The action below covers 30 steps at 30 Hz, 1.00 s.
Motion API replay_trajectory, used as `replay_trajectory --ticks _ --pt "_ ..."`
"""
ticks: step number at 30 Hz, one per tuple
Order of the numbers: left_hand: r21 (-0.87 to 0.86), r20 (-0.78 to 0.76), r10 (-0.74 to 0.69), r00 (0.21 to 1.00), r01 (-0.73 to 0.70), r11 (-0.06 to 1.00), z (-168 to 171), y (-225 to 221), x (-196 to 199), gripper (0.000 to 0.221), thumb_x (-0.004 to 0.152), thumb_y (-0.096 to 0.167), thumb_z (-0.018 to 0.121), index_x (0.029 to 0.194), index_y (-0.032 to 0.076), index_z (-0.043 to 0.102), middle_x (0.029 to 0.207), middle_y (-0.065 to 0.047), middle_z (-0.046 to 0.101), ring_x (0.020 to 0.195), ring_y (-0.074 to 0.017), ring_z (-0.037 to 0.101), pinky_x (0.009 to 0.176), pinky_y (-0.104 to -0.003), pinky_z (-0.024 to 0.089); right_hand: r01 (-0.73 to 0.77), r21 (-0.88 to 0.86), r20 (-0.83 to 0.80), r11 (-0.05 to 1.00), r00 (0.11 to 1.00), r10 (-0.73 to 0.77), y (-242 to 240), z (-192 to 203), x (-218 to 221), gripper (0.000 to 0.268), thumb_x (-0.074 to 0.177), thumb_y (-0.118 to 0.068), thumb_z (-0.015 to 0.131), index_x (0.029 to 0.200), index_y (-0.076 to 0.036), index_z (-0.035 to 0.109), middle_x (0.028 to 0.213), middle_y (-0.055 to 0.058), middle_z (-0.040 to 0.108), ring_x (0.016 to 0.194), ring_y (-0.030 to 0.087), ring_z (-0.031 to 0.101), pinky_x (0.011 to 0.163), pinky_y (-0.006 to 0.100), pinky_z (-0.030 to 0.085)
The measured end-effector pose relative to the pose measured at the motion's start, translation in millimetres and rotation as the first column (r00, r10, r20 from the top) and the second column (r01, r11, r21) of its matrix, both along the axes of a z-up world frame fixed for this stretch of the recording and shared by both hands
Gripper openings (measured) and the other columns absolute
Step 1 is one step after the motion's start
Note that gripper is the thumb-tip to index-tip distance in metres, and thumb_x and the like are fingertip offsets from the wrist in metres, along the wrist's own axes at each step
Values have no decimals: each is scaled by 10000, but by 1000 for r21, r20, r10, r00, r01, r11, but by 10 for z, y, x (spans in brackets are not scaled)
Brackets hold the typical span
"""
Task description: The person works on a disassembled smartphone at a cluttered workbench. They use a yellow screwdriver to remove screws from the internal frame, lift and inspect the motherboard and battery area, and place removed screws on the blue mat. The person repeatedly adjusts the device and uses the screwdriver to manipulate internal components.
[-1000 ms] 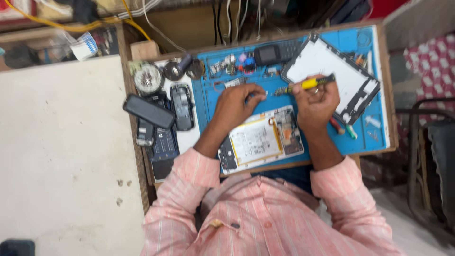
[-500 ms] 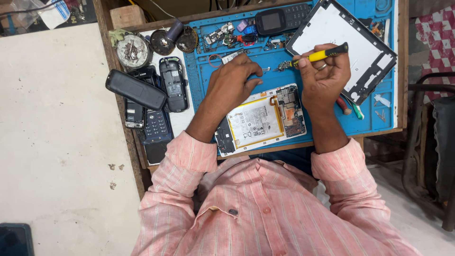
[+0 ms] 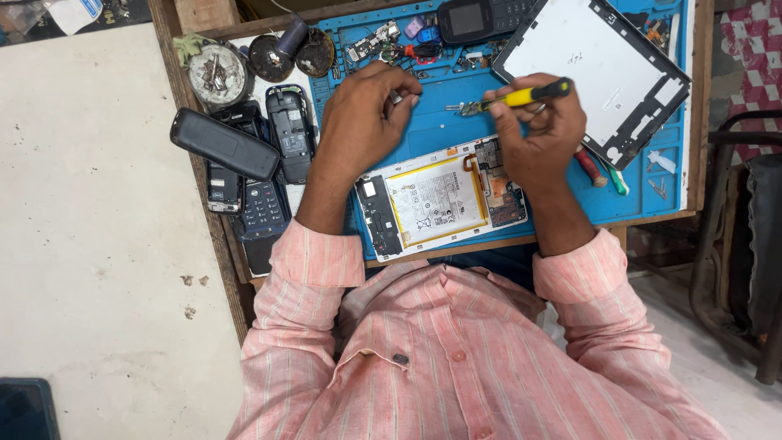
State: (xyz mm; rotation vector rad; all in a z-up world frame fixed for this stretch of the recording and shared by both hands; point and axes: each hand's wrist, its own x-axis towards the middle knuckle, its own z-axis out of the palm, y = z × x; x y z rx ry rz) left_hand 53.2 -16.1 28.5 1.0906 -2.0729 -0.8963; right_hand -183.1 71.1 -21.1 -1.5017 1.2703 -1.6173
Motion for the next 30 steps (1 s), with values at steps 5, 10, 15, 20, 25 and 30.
replay_trajectory --ticks 5,10,15,20,25,30 --pt "0 59 -19 998 19 1000 21 47 -38 131 858 106 804 980 91 758 892 -61 701 689 -211 671 616 -361 509 -55 -39 -184 998 982 47 -16 64 81 265 1036 108 712 1227 68 532 1127 205 683 1123 269 754 946 323 655" --pt "-5 74 -39 996 39 999 31 52 -62 139 853 114 811 979 96 755 891 -65 700 689 -213 669 618 -372 506 -69 -4 -195 998 979 67 -24 36 89 257 1038 109 715 1218 71 537 1122 201 706 1115 268 757 943 327 653" --pt "43 50 -89 995 87 995 -11 74 -88 189 820 112 821 994 87 751 928 -58 731 678 -186 679 615 -341 525 -28 45 194 999 981 19 -21 -45 31 296 1066 98 697 1276 16 505 1168 171 677 1078 244 747 954 325 645" --pt "273 -111 -77 991 105 956 -100 93 -231 239 806 172 862 988 58 758 925 -49 794 663 -97 720 591 -265 559 -7 6 361 1000 932 4 -43 -25 -94 283 1078 28 686 1287 -19 501 1121 162 680 1023 249 751 880 329 650" --pt "438 -291 -11 957 144 888 -224 164 -375 279 816 210 876 989 26 757 903 -58 795 674 -56 712 575 -230 565 -93 -10 626 996 776 79 -50 -6 -95 277 1062 42 671 1268 -29 499 1112 156 667 1047 252 728 909 330 626" --pt "536 -441 54 896 214 817 -350 201 -472 241 857 148 841 1012 -15 753 881 -72 781 671 -41 680 576 -193 545 -124 -49 688 991 715 124 -21 19 -130 276 1025 89 633 1209 -64 497 1105 143 660 1084 253 721 959 343 621"
